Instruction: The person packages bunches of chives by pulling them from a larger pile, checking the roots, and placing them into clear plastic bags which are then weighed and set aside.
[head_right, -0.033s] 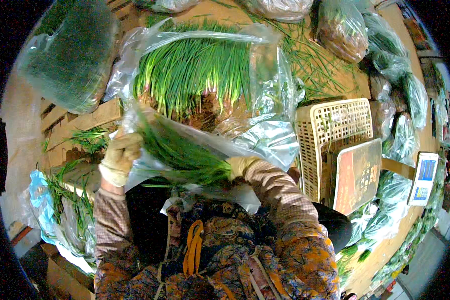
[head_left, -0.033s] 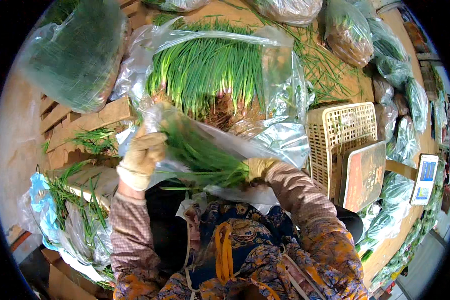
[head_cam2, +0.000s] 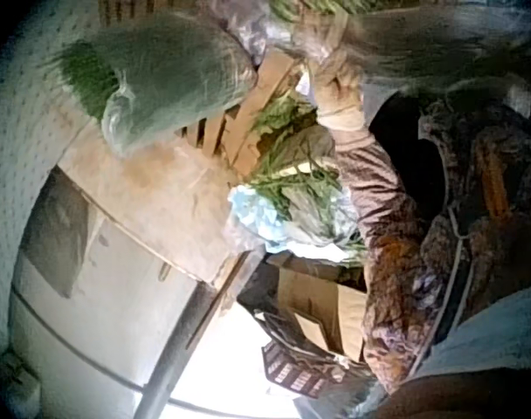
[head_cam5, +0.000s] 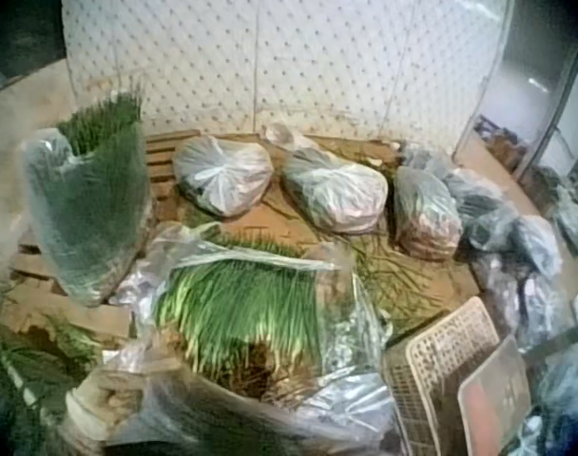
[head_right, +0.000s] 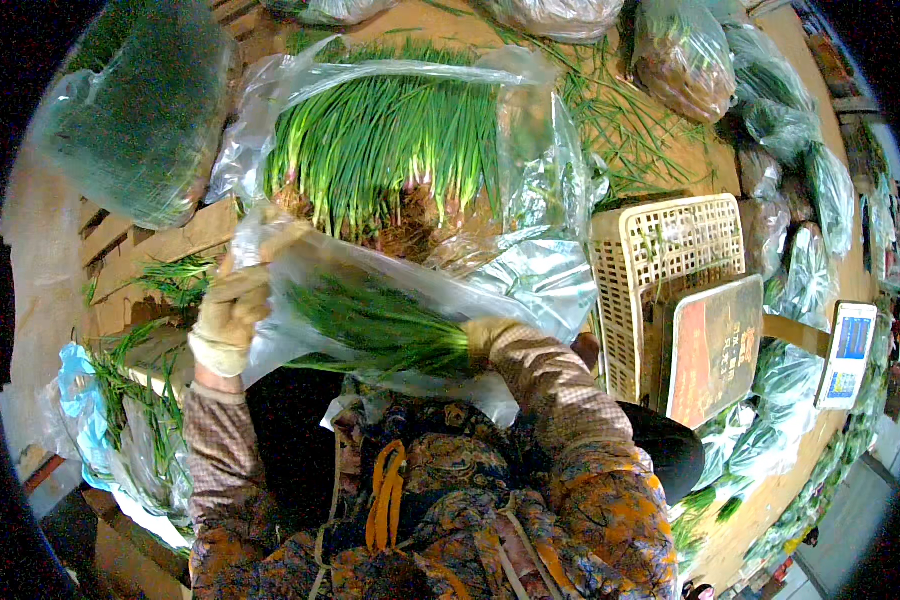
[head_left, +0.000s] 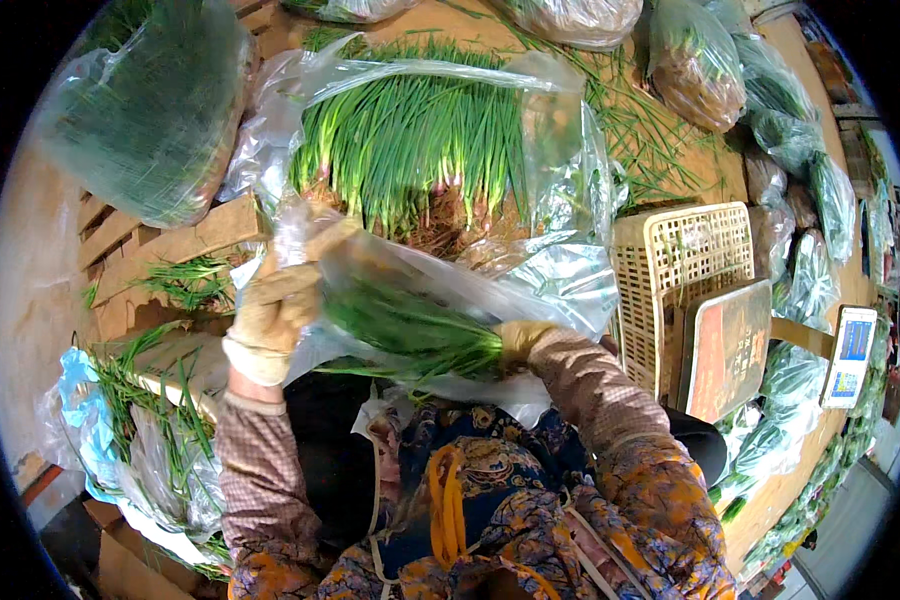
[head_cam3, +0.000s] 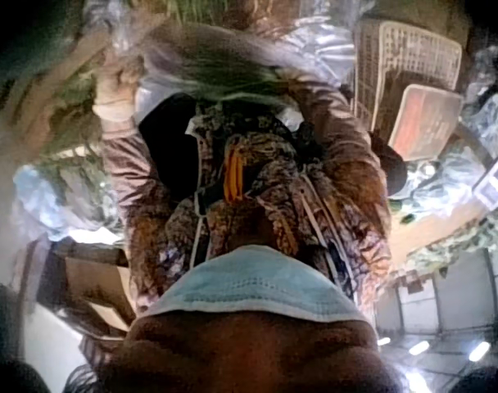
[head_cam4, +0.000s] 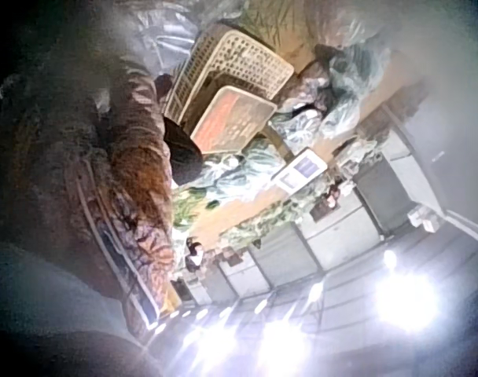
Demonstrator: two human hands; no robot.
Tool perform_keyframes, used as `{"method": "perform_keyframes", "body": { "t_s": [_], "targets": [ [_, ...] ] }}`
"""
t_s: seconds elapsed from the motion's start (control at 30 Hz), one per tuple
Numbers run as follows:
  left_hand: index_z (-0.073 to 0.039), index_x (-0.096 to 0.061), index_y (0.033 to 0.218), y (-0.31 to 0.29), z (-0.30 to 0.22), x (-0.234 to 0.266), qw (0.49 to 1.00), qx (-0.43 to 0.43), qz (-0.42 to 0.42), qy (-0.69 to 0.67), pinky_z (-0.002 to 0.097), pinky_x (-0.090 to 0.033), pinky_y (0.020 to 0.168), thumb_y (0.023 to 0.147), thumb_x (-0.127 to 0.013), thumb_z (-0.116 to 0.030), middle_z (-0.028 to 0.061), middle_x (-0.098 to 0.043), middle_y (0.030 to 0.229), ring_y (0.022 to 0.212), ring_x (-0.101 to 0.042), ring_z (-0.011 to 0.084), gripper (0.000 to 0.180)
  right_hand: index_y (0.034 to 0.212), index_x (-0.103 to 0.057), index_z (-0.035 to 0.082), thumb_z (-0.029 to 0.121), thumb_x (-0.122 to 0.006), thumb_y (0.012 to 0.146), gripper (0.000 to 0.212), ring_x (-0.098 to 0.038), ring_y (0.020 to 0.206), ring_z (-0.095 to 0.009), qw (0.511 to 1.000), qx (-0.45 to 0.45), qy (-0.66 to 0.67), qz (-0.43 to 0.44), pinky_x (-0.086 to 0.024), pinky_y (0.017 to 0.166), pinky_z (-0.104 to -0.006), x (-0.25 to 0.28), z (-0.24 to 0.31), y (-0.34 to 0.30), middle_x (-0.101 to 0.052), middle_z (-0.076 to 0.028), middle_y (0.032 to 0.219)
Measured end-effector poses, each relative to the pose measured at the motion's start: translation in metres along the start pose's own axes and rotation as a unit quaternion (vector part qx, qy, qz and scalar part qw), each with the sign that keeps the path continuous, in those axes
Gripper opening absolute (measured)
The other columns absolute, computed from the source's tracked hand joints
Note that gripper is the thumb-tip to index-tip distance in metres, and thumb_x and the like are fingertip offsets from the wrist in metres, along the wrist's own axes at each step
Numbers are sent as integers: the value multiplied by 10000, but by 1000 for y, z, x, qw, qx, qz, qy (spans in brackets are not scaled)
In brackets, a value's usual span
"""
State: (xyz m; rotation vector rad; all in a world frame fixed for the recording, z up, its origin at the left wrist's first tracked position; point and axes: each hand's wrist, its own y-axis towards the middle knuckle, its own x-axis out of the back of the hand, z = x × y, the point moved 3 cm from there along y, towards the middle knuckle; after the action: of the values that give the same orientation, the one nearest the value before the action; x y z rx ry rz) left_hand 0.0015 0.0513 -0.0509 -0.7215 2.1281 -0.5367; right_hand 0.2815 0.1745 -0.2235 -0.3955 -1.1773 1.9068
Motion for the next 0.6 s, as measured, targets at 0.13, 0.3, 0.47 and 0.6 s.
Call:
{"method": "perform_keyframes", "body": {
  "t_s": [0.13,0.3,0.47,0.6],
  "targets": [
    [-92,-453,1213,-7,-11,2,979,21,-58,193,161,-253,328,841,-444,-52,139,-629,897,351,-315,31,375,1148,-477,74,261,-667,683,536,-559,894,-281,987,-34,11,-155,-456,788,-344,-45,-31,7,-587,-151,999],
    [-52,-580,999,-21,-10,1,910,110,-86,391,173,-296,309,859,-484,-181,105,-641,658,306,-381,56,214,1156,-492,7,278,-649,743,518,-569,912,-238,978,155,136,-26,-464,774,-320,40,44,-59,-580,-176,1017],
    [-32,-588,904,-13,1,-23,893,179,-52,410,173,-353,355,863,-503,-176,95,-629,642,348,-456,84,172,1192,-421,-25,240,-653,728,582,-581,903,-232,802,45,462,-376,-479,742,-266,141,-43,28,-562,-183,1056],
    [-25,-585,942,-13,0,-34,889,196,-52,411,162,-359,365,873,-493,-158,81,-643,688,375,-481,80,176,1351,20,-39,411,-760,595,1176,-435,1143,-313,821,-241,315,-411,-384,942,-336,175,-26,102,-407,-247,1253]
  ]
}}
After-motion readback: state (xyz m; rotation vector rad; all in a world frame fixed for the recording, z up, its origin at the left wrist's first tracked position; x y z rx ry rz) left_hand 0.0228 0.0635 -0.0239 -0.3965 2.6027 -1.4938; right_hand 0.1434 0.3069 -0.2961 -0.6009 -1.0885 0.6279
